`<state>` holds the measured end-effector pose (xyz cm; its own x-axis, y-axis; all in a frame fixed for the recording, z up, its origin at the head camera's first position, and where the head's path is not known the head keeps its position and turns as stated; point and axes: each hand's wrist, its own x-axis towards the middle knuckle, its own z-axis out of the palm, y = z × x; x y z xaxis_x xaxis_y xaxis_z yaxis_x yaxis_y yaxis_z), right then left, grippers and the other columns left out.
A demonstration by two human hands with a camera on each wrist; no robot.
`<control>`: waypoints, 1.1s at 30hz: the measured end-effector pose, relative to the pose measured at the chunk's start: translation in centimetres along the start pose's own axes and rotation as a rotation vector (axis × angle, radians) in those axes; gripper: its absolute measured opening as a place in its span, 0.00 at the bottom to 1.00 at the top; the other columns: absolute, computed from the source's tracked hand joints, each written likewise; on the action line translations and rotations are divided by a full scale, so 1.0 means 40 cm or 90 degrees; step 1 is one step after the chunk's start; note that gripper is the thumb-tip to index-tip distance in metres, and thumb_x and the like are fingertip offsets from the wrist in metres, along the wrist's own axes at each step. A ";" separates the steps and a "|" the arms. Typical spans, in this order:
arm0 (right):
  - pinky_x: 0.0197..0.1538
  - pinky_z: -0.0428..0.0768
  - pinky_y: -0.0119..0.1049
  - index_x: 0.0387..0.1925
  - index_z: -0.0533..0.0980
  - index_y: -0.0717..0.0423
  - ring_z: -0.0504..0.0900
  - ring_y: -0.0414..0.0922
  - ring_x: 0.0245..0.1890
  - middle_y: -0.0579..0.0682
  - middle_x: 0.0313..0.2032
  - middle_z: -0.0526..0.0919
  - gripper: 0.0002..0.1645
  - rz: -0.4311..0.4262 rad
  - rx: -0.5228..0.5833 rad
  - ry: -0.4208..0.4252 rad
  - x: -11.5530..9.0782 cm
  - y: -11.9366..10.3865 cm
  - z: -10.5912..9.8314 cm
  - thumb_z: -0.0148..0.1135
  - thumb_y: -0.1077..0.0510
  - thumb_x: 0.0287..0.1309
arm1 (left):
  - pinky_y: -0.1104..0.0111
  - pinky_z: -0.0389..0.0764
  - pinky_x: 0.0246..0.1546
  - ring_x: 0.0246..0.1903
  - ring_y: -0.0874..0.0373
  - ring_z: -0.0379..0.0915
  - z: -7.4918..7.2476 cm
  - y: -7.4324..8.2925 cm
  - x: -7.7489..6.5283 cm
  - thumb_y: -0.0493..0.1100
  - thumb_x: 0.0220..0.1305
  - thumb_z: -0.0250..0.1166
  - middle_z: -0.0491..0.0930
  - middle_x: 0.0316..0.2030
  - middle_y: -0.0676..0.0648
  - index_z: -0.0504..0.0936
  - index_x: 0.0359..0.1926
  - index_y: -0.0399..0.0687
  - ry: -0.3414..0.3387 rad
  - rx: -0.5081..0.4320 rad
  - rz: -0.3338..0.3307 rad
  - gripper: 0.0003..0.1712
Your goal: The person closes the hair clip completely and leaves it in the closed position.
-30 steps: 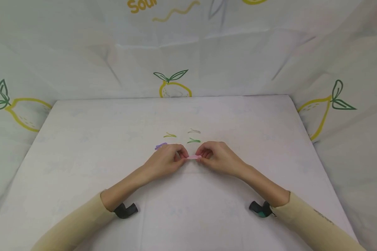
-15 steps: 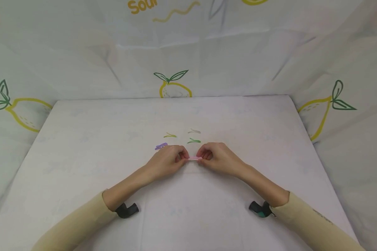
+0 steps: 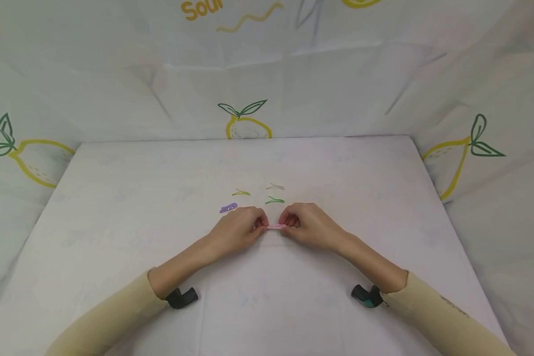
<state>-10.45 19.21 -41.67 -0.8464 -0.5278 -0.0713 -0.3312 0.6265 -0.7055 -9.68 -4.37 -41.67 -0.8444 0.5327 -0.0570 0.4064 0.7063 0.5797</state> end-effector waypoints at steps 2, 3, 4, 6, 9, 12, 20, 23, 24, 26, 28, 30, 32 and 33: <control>0.43 0.83 0.31 0.39 0.87 0.51 0.83 0.35 0.34 0.41 0.32 0.87 0.07 -0.003 -0.002 0.002 0.000 0.000 0.001 0.75 0.65 0.61 | 0.71 0.74 0.34 0.33 0.60 0.74 -0.001 0.001 0.000 0.37 0.74 0.68 0.83 0.33 0.51 0.87 0.40 0.46 -0.003 -0.002 -0.002 0.03; 0.43 0.83 0.31 0.39 0.87 0.51 0.83 0.35 0.34 0.40 0.32 0.87 0.07 -0.005 -0.003 0.003 0.000 0.000 0.001 0.75 0.65 0.61 | 0.71 0.74 0.34 0.33 0.60 0.74 -0.001 0.001 0.000 0.37 0.74 0.68 0.83 0.33 0.51 0.87 0.40 0.46 -0.003 -0.002 -0.002 0.03; 0.43 0.83 0.31 0.39 0.87 0.51 0.83 0.35 0.34 0.40 0.32 0.88 0.07 -0.007 -0.003 0.003 0.000 0.000 0.002 0.75 0.65 0.61 | 0.71 0.75 0.34 0.33 0.60 0.74 0.000 0.001 0.000 0.37 0.74 0.68 0.83 0.33 0.51 0.87 0.40 0.46 -0.004 0.000 -0.003 0.03; 0.43 0.83 0.32 0.39 0.87 0.51 0.83 0.34 0.33 0.40 0.32 0.88 0.07 -0.010 -0.006 0.005 0.000 0.000 0.002 0.75 0.65 0.61 | 0.71 0.75 0.34 0.33 0.61 0.74 0.001 0.001 0.000 0.37 0.74 0.68 0.83 0.33 0.51 0.87 0.40 0.46 -0.004 0.004 -0.004 0.03; 0.42 0.83 0.33 0.39 0.87 0.52 0.83 0.34 0.33 0.40 0.32 0.87 0.07 -0.011 -0.011 0.006 0.000 0.000 0.002 0.75 0.65 0.61 | 0.72 0.75 0.33 0.34 0.61 0.75 0.003 0.001 0.002 0.37 0.74 0.68 0.83 0.33 0.51 0.87 0.40 0.47 -0.005 0.018 -0.008 0.03; 0.43 0.83 0.34 0.39 0.87 0.51 0.82 0.34 0.33 0.40 0.32 0.87 0.07 -0.011 -0.017 0.006 0.000 -0.001 0.002 0.75 0.65 0.61 | 0.71 0.75 0.32 0.34 0.62 0.75 0.004 0.001 0.002 0.37 0.74 0.68 0.83 0.34 0.52 0.87 0.39 0.48 -0.009 0.026 -0.013 0.03; 0.44 0.83 0.34 0.39 0.87 0.51 0.82 0.34 0.34 0.39 0.33 0.87 0.07 -0.014 -0.026 0.007 -0.001 -0.002 0.004 0.76 0.65 0.61 | 0.71 0.75 0.32 0.34 0.61 0.75 0.004 0.000 0.003 0.38 0.74 0.68 0.83 0.34 0.52 0.88 0.40 0.48 -0.013 0.022 -0.016 0.03; 0.44 0.83 0.34 0.39 0.87 0.51 0.82 0.34 0.34 0.39 0.33 0.87 0.07 -0.013 -0.028 0.006 -0.001 -0.003 0.004 0.76 0.65 0.61 | 0.71 0.74 0.32 0.33 0.61 0.75 0.004 0.000 0.004 0.38 0.74 0.68 0.83 0.34 0.52 0.88 0.40 0.48 -0.014 0.019 -0.018 0.03; 0.44 0.83 0.34 0.39 0.87 0.51 0.82 0.34 0.34 0.39 0.33 0.87 0.07 -0.013 -0.029 0.006 -0.001 -0.003 0.004 0.76 0.65 0.61 | 0.71 0.74 0.32 0.33 0.61 0.74 0.005 0.000 0.004 0.38 0.74 0.68 0.82 0.34 0.52 0.88 0.40 0.48 -0.015 0.020 -0.019 0.03; 0.44 0.83 0.34 0.39 0.87 0.51 0.82 0.34 0.34 0.39 0.33 0.87 0.07 -0.013 -0.030 0.005 -0.001 -0.004 0.004 0.76 0.65 0.61 | 0.72 0.74 0.31 0.33 0.62 0.74 0.006 -0.001 0.004 0.38 0.74 0.69 0.82 0.33 0.52 0.88 0.40 0.48 -0.016 0.022 -0.020 0.03; 0.44 0.83 0.34 0.39 0.87 0.51 0.82 0.34 0.34 0.39 0.33 0.87 0.07 -0.014 -0.033 0.005 -0.001 -0.004 0.003 0.76 0.65 0.61 | 0.72 0.74 0.31 0.33 0.62 0.74 0.007 -0.001 0.004 0.38 0.74 0.69 0.82 0.33 0.52 0.88 0.39 0.48 -0.015 0.024 -0.020 0.03; 0.44 0.84 0.34 0.39 0.87 0.51 0.82 0.34 0.34 0.39 0.33 0.87 0.07 -0.015 -0.037 0.006 0.000 -0.004 0.003 0.76 0.65 0.60 | 0.72 0.74 0.32 0.33 0.62 0.74 0.007 -0.001 0.004 0.38 0.74 0.69 0.82 0.33 0.52 0.88 0.39 0.49 -0.015 0.026 -0.020 0.03; 0.43 0.84 0.35 0.38 0.87 0.51 0.82 0.34 0.34 0.40 0.33 0.87 0.08 -0.016 -0.041 0.007 0.001 -0.004 0.004 0.77 0.65 0.60 | 0.71 0.74 0.32 0.33 0.62 0.74 0.007 -0.001 0.004 0.38 0.74 0.69 0.82 0.34 0.52 0.88 0.40 0.48 -0.017 0.025 -0.020 0.03; 0.43 0.84 0.35 0.38 0.87 0.52 0.82 0.34 0.34 0.40 0.33 0.87 0.08 -0.017 -0.043 0.007 0.001 -0.005 0.004 0.77 0.65 0.60 | 0.71 0.75 0.33 0.33 0.61 0.75 0.007 -0.001 0.004 0.38 0.74 0.69 0.82 0.34 0.52 0.88 0.40 0.48 -0.017 0.023 -0.020 0.03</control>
<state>-10.35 18.97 -41.66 -0.8412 -0.5388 -0.0451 -0.3809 0.6498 -0.6578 -9.72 -4.17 -41.92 -0.8474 0.5222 -0.0963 0.3931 0.7388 0.5474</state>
